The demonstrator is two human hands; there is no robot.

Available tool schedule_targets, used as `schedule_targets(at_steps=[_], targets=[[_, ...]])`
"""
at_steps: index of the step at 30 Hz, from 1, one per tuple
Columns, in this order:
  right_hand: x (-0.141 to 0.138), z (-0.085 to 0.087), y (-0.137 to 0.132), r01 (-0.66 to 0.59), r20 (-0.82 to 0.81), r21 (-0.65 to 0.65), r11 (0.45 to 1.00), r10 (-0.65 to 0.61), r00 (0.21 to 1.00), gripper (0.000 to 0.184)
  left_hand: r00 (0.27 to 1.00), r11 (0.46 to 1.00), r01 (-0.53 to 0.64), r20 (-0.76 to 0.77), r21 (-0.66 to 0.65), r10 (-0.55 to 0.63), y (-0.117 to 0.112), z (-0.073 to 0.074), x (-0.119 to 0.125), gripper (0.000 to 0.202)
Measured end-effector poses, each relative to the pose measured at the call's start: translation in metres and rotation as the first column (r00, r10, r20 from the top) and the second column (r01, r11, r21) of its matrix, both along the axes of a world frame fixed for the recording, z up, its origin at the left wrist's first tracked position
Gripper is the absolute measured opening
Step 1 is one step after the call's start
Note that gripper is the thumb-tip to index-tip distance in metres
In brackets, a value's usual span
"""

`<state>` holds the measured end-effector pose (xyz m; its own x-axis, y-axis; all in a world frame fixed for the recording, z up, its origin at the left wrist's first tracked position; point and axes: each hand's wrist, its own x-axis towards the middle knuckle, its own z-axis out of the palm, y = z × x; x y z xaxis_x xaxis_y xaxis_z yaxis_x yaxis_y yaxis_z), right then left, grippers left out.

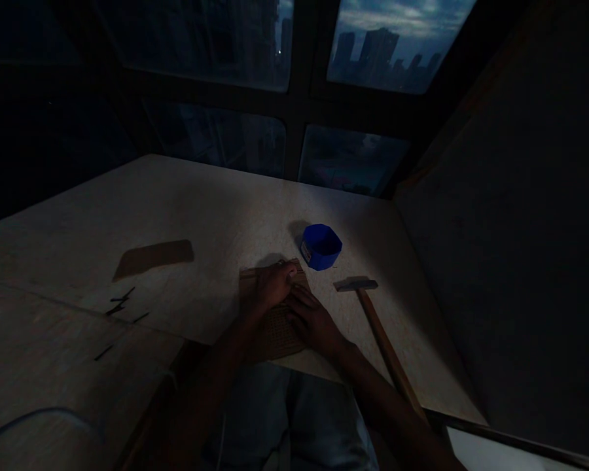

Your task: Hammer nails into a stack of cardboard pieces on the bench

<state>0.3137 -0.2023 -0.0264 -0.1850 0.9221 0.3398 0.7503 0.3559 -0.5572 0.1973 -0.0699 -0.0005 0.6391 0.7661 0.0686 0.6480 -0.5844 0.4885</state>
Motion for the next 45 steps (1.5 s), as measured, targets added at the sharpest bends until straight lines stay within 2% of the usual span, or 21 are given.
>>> schedule_targets(at_steps=[6, 10, 13, 16, 20, 23, 27, 32, 34, 37, 39, 41, 43, 45], targets=[[0.001, 0.01, 0.001, -0.029, -0.032, -0.014, 0.999, 0.028, 0.999, 0.052, 0.99, 0.997, -0.02, -0.139, 0.078, 0.031, -0.009, 0.003, 0.003, 0.03], [0.009, 0.013, 0.001, -0.059, -0.15, -0.024, 0.998, 0.054, 0.987, 0.042, 0.986, 0.994, 0.017, -0.166, 0.112, 0.002, -0.01, 0.0, 0.002, 0.028], [0.024, 0.018, -0.007, 0.02, -0.319, -0.025, 0.999, -0.027, 0.947, 0.033, 0.989, 0.991, 0.028, -0.149, 0.129, -0.009, -0.009, -0.005, 0.001, 0.028], [0.051, 0.025, -0.021, 0.193, -0.341, -0.027, 0.981, -0.19, 0.921, 0.029, 0.993, 0.99, 0.008, -0.114, 0.138, 0.008, -0.009, -0.007, 0.002, 0.029], [0.096, 0.028, -0.044, 0.447, -0.254, -0.016, 0.894, -0.436, 0.863, 0.028, 0.997, 0.992, -0.026, -0.074, 0.124, 0.036, -0.008, -0.007, 0.003, 0.027], [0.118, 0.024, -0.057, 0.544, -0.122, -0.04, 0.838, -0.544, 0.83, 0.031, 0.999, 0.995, -0.029, 0.034, 0.098, 0.026, -0.003, -0.009, 0.002, 0.025], [0.119, 0.022, -0.068, 0.625, 0.113, -0.131, 0.769, -0.615, 0.78, 0.034, 0.983, 0.997, -0.012, 0.184, 0.073, -0.001, 0.004, -0.017, -0.002, 0.025], [0.107, 0.026, -0.069, 0.72, 0.223, -0.257, 0.644, -0.686, 0.693, 0.026, 0.951, 0.999, -0.042, 0.306, 0.021, 0.033, 0.007, -0.023, -0.004, 0.026], [0.108, 0.027, -0.067, 0.723, 0.207, -0.297, 0.623, -0.698, 0.686, 0.02, 0.952, 0.999, -0.039, 0.304, 0.009, 0.034, 0.006, -0.022, -0.004, 0.025], [0.112, 0.03, -0.066, 0.698, 0.14, -0.356, 0.621, -0.703, 0.697, 0.017, 0.957, 1.0, -0.026, 0.289, -0.001, 0.026, 0.005, -0.02, -0.005, 0.023], [0.109, 0.033, -0.069, 0.661, 0.07, -0.403, 0.633, -0.699, 0.712, 0.024, 0.953, 0.998, -0.049, 0.297, -0.026, 0.055, 0.005, -0.02, -0.006, 0.023], [0.099, 0.04, -0.075, 0.571, -0.097, -0.509, 0.645, -0.702, 0.706, 0.034, 0.943, 0.996, -0.07, 0.321, -0.056, 0.084, 0.006, -0.022, -0.005, 0.022], [0.082, 0.052, -0.08, 0.398, -0.368, -0.631, 0.666, -0.709, 0.601, 0.045, 0.938, 0.995, -0.066, 0.336, -0.068, 0.085, 0.007, -0.025, -0.005, 0.022], [0.061, 0.066, -0.081, 0.318, -0.542, -0.621, 0.716, -0.686, 0.486, 0.049, 0.942, 0.997, -0.049, 0.329, -0.06, 0.066, 0.007, -0.026, -0.004, 0.023]])
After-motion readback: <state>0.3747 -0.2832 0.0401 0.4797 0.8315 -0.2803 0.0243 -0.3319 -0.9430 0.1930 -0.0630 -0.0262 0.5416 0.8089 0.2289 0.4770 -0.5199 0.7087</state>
